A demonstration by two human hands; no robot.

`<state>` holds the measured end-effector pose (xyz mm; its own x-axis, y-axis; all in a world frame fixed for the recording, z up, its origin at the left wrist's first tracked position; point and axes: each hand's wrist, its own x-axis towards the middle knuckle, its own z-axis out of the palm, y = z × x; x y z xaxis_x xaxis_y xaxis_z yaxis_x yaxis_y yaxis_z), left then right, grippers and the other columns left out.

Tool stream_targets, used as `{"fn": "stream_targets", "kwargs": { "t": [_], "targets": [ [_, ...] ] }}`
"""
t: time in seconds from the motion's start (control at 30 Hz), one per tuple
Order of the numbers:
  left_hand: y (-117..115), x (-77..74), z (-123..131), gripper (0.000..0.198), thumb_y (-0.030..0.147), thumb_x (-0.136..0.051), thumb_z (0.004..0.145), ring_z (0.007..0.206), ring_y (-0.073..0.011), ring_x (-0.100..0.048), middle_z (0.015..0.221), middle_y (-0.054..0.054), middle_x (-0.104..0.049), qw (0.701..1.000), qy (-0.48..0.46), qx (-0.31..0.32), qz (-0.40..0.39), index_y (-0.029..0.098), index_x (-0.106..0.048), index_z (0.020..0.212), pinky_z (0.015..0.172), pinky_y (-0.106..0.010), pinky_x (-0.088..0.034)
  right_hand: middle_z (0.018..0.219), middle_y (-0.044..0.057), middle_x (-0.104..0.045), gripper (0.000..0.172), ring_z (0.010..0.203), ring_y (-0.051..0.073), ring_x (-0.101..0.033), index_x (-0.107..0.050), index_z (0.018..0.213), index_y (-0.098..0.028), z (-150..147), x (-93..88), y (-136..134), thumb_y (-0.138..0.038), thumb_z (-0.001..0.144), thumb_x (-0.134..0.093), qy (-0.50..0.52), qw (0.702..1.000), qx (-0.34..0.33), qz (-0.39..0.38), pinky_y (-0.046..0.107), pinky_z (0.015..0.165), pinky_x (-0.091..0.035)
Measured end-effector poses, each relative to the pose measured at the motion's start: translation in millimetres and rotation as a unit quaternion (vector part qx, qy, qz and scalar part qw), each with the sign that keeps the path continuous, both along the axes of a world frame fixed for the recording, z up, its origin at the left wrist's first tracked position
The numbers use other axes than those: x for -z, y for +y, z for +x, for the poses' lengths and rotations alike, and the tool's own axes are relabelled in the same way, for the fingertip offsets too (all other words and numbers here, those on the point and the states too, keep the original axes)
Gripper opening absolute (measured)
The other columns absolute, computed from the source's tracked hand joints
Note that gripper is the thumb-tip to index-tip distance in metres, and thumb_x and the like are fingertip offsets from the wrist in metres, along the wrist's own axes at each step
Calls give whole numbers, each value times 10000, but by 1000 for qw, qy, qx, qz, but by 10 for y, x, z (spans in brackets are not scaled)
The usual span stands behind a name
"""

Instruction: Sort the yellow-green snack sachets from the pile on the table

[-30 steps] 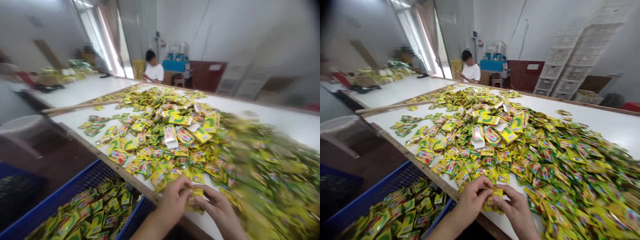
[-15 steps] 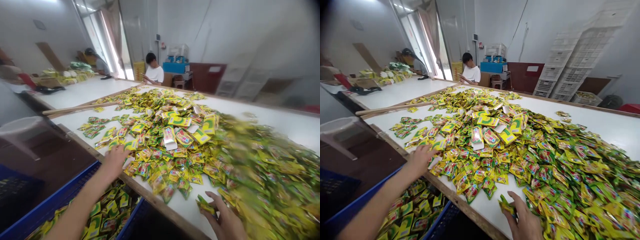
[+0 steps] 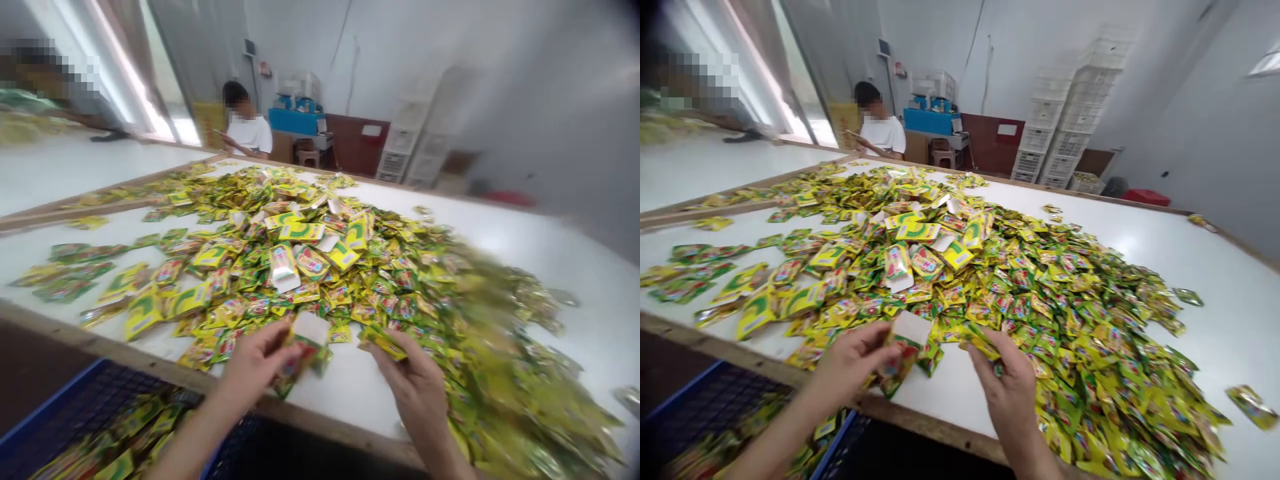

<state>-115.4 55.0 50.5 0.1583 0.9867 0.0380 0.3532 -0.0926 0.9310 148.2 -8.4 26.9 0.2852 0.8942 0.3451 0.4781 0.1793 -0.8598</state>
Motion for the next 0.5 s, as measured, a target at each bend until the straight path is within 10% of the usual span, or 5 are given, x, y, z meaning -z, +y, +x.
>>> {"fn": "stream_targets", "kwargs": {
  "t": [0.17,0.5],
  "targets": [
    [-275,498,974,193,346,-694,800,858,-220,-670,840,-17,-714,973,-165,122,-110,223,-677,948,733,-283,-531,891,41,-682,149,841,204,-608,-699,995,-242,39,-163,77,-194,872,-631,-127,986,-109,23,305,760,-470],
    [-435,539,996,229,393,-664,830,814,-214,-626,848,-25,-686,972,-95,190,-97,217,-676,977,712,-262,-490,877,32,-649,157,806,190,-604,-676,880,-210,311,-654,-24,-103,767,-653,-311,900,-279,-124,248,704,-439]
  ]
}}
